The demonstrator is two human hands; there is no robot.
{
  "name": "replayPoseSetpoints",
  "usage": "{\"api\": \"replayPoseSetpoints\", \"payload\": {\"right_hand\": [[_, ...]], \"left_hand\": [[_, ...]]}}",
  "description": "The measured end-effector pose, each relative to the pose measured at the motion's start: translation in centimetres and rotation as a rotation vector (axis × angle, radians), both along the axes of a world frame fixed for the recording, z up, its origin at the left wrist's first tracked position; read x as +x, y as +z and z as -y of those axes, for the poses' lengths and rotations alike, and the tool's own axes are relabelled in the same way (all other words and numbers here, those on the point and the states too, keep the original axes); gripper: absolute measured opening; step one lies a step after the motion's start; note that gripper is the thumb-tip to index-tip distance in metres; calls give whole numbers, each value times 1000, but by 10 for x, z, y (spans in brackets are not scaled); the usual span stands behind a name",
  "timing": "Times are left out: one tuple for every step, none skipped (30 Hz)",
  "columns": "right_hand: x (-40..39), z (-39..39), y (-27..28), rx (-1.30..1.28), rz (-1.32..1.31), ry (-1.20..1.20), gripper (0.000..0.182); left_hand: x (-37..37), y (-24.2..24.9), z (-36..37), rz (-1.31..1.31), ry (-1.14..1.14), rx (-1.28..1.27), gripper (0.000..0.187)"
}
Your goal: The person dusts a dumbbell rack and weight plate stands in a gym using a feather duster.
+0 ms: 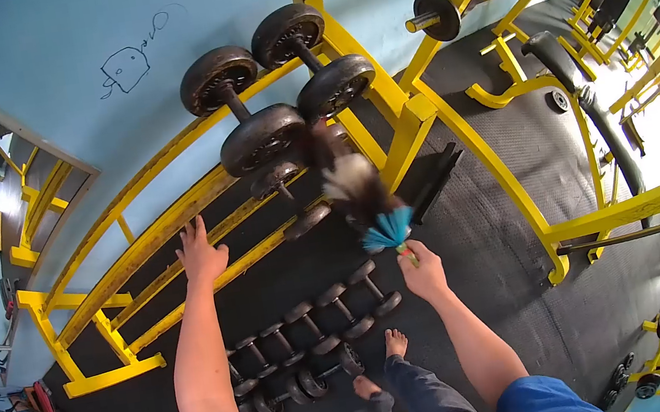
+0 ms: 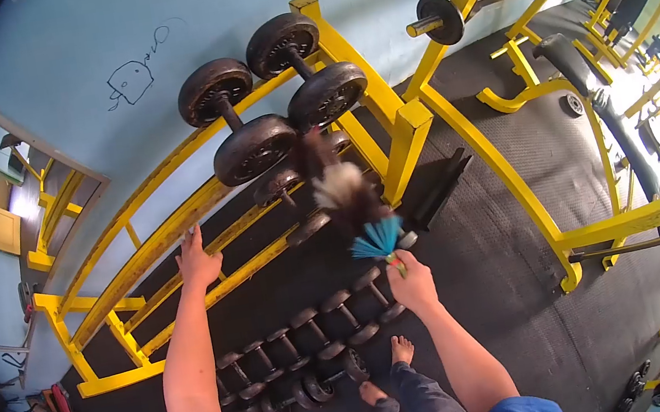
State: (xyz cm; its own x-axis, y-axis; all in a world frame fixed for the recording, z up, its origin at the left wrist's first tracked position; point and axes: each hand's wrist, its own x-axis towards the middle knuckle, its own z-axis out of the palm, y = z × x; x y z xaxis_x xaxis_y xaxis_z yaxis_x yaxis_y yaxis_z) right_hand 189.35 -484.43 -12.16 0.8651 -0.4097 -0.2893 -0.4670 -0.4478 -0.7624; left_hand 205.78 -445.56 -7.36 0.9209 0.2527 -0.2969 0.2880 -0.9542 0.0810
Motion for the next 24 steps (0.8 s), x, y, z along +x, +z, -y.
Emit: {"api": "replayPoseSetpoints", "payload": {"right_hand": [[10,-1,-2,4,-6,-3,35],[18,-2,-6,30,-17,4,34],[25,-4,-8,51,-22,12,34],[29,-6,-7,78,-15,-18,34],[28,-5,-11,69,-10,-15,34],[27,-6,-11,86,13,24,33],[25,-6,-10,104,32,64,33],[24,-4,-8,91,-3,37,33],[29,-5,-7,83,8,41,33],[31,-7,-11,70,27,34,33],[36,-9,-14,57,53,34,34],[44,-14,-20,45,80,49,36],[52,-15,-22,44,93,62,36],[57,-15,-25,17,70,75,37],[60,-13,-28,-6,45,81,38],[57,-9,-29,-16,78,46,36],[52,1,-29,-13,15,-1,34],[43,10,-21,-9,-55,-51,32],[33,19,-10,-35,-64,-69,30],[24,31,10,-30,-92,-66,29],[11,48,13,-57,-75,-62,28],[-8,68,13,-84,-69,-56,27],[-20,88,26,-30,-89,-40,23],[-33,110,29,-91,-33,19,19]], "left_hand": [[7,-1,10,15,-22,-6,88],[13,-2,17,16,-25,-4,88],[16,-3,23,17,-28,-7,88],[18,-3,29,24,-37,-16,88],[20,-3,33,32,-44,-28,88],[20,-4,35,36,-39,-38,88],[17,-7,35,43,-56,-54,90],[17,-9,34,58,-76,-69,91],[18,-9,35,71,-73,-76,91],[14,-10,34,106,-73,-118,93],[10,-10,35,149,-68,-161,95],[6,-2,40,186,-74,-201,96],[2,6,45,226,-79,-246,97],[-3,12,52,257,-89,-262,97],[-7,19,59,286,-107,-275,97],[-9,25,65,288,-137,-266,98],[-9,27,69,335,-152,-318,94],[-7,31,71,390,-171,-334,85],[-1,35,74,448,-185,-350,76],[12,40,75,603,-177,-430,64],[23,43,76,750,-166,-508,52],[37,54,84,888,-144,-519,37],[49,67,94,884,-135,-512,37],[66,81,105,930,-183,-542,36]]}}
